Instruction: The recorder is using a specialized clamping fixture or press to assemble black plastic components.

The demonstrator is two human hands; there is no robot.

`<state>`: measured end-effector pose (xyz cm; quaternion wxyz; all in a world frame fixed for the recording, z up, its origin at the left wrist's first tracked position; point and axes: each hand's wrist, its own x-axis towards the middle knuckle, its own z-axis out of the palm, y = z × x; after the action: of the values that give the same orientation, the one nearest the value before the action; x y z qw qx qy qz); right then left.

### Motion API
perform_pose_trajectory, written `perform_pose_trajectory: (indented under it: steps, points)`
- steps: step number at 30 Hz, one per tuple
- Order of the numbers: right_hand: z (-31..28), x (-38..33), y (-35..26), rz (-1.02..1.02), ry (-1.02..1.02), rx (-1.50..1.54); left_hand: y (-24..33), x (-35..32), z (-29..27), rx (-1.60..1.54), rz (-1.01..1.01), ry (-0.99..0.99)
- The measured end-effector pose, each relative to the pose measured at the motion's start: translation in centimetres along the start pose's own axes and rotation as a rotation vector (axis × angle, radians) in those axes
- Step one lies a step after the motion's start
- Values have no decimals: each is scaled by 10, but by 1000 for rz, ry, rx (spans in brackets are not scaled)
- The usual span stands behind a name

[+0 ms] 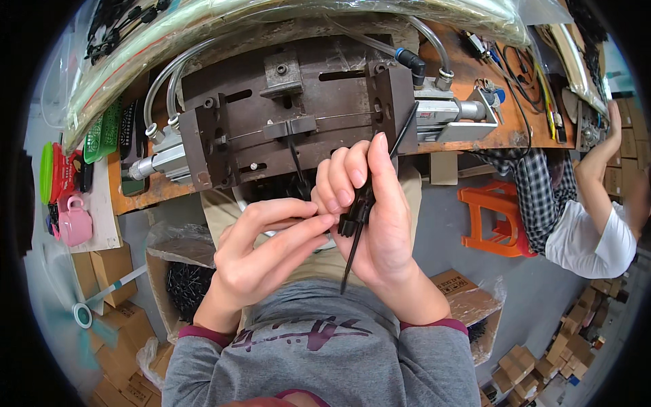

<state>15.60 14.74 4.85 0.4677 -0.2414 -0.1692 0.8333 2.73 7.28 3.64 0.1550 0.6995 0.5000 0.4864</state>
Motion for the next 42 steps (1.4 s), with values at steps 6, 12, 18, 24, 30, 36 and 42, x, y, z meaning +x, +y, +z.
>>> perform_pose_trajectory:
  steps: [6,12,18,24,30,36,42]
  points:
    - [-9,2,5,19,1,-82,9,-3,-6,-80,-31,-19]
    - [1,0,9,114,12,-94,6,3,-6,92,40,-55]
    - [-6,-2,15,113,31,-89,-4,1,-3,82,58,-64]
    - [-4,-9,23,9,40,-291,1,-4,-5,-30,8,-20]
    - [-14,-10,21,-91,-18,-424,2,-2,-14,123,19,93]
    - [-23,-18,5,106,-125,-308,-21,8,-6,453,61,-42]
    - [-21,-24,-2,99,-138,-278,-19,19,-6,543,15,-73]
